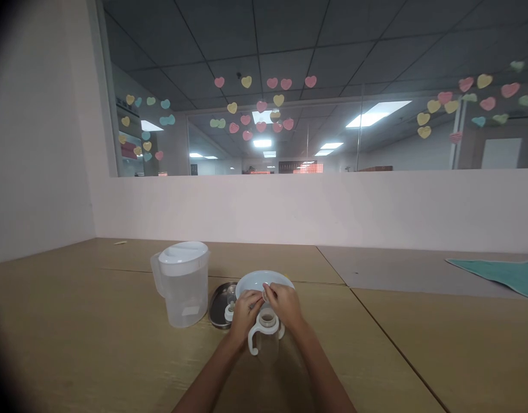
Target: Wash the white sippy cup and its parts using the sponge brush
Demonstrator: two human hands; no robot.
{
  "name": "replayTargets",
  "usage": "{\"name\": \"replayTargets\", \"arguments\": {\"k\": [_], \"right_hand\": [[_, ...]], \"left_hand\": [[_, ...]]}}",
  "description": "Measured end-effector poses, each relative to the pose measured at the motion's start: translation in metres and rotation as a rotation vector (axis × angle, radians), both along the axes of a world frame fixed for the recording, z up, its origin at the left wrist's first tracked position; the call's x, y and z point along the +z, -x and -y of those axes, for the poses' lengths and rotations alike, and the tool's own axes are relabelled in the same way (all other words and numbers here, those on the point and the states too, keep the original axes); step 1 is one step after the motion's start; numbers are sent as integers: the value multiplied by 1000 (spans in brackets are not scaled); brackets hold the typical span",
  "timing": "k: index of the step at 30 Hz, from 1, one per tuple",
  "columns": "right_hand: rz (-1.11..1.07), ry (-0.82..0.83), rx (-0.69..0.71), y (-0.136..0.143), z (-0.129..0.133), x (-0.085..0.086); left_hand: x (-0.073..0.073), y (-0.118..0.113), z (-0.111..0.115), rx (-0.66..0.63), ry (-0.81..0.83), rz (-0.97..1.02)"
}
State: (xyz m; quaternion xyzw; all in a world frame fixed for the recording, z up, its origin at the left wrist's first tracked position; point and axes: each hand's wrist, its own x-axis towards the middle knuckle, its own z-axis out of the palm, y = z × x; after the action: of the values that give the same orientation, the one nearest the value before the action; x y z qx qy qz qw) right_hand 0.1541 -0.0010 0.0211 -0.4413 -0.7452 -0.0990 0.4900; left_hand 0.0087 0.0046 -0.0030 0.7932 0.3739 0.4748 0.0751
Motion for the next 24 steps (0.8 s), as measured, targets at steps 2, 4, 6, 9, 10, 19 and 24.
{"name": "replayTargets", "arguments": {"k": [2,4,6,9,10,19,24], "right_hand": [[7,-75,-32,2,1,1],[4,-138,-54,4,4,3],[-12,-179,-64,6,9,7],[-41,-219,-69,7,17,15],[-53,-239,-73,7,19,17],[-186,-506,-313,6,29,20],[-204,-626,-398,2,33,22]], "left_hand": [[-1,1,-1,24,-5,-39],[-2,2,-2,48,-10,-69],[-3,3,-3,62,-12,-86],[-3,4,-3,75,-17,-94],[-3,4,-2,79,-21,-96],[1,-1,-1,95,-62,-64],[3,1,2,106,-65,-74]]}}
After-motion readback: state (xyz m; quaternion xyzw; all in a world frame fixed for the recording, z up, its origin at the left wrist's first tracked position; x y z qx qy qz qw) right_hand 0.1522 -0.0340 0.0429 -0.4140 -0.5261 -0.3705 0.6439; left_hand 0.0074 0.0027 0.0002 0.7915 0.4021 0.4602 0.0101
